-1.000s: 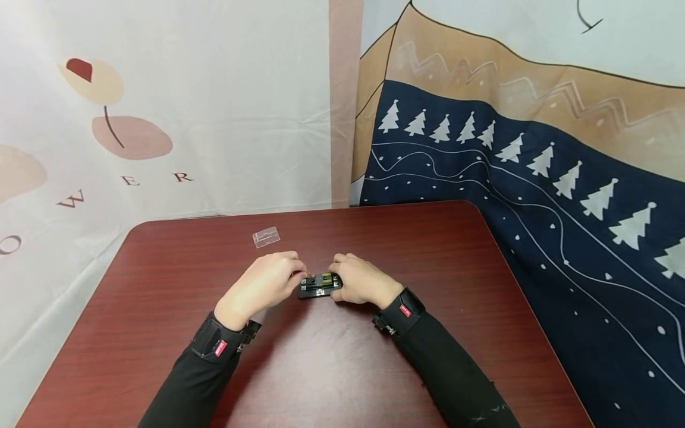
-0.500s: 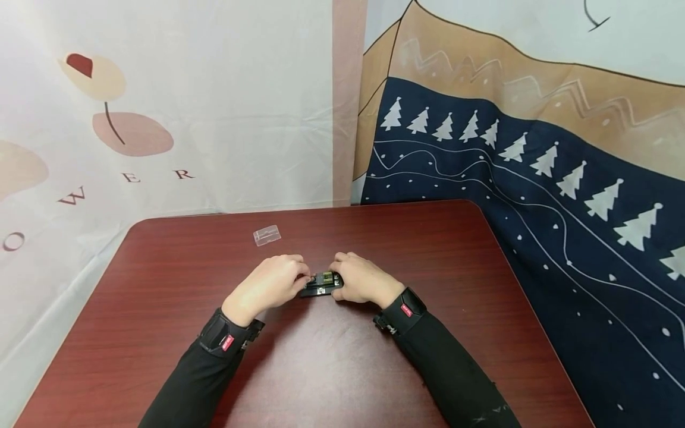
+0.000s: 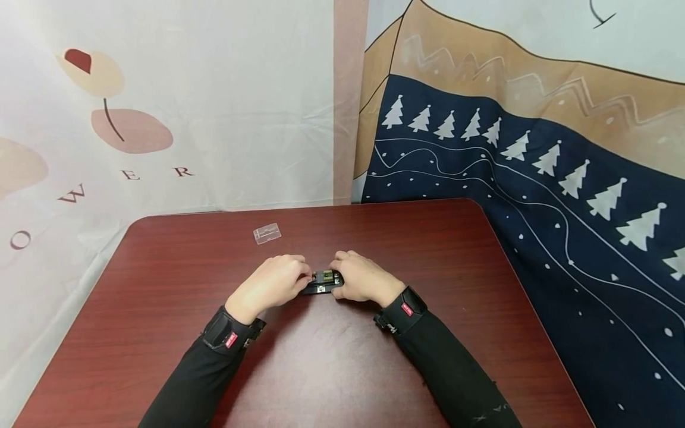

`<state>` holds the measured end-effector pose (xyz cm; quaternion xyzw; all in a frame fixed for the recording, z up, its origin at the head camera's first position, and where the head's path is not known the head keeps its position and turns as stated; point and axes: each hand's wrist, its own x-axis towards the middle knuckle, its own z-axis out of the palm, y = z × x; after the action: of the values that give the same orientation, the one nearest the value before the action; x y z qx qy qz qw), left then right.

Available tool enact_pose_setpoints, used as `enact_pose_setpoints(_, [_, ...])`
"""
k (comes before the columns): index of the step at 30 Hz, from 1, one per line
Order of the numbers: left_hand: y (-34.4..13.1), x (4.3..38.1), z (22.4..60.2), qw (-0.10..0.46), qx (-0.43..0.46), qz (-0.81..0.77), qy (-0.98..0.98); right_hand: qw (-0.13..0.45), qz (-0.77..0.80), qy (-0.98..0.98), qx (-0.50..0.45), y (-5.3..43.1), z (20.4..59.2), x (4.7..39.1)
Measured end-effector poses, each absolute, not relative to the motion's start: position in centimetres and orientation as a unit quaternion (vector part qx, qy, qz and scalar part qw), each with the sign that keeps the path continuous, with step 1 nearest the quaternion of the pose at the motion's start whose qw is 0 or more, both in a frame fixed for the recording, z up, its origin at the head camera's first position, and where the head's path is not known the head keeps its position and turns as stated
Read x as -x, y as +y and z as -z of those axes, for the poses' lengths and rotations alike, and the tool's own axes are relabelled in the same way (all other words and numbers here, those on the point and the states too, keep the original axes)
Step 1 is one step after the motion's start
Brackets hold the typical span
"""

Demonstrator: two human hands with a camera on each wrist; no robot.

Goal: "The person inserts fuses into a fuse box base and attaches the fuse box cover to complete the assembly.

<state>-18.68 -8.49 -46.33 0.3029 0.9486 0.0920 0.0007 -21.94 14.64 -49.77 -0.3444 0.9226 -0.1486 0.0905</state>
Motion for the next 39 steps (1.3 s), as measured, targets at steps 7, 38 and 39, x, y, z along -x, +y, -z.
enact_pose_setpoints(7, [-8.41, 18.85, 46.48, 0.001, -0.303, -0.090, 0.949, 0.091, 0.149, 0.922, 0.345, 14.64, 49.65, 21.91])
enact_pose_setpoints(38, [-7.99, 18.60, 47.16, -0.009, -0.292, -0.108, 0.950, 0.087, 0.156, 0.921, 0.346, 14.56, 49.69, 21.83])
enact_pose_setpoints(39, [-7.95, 18.59, 47.20, -0.009, -0.290, -0.110, 0.951, 0.087, 0.156, 0.921, 0.347, 14.58, 49.71, 21.83])
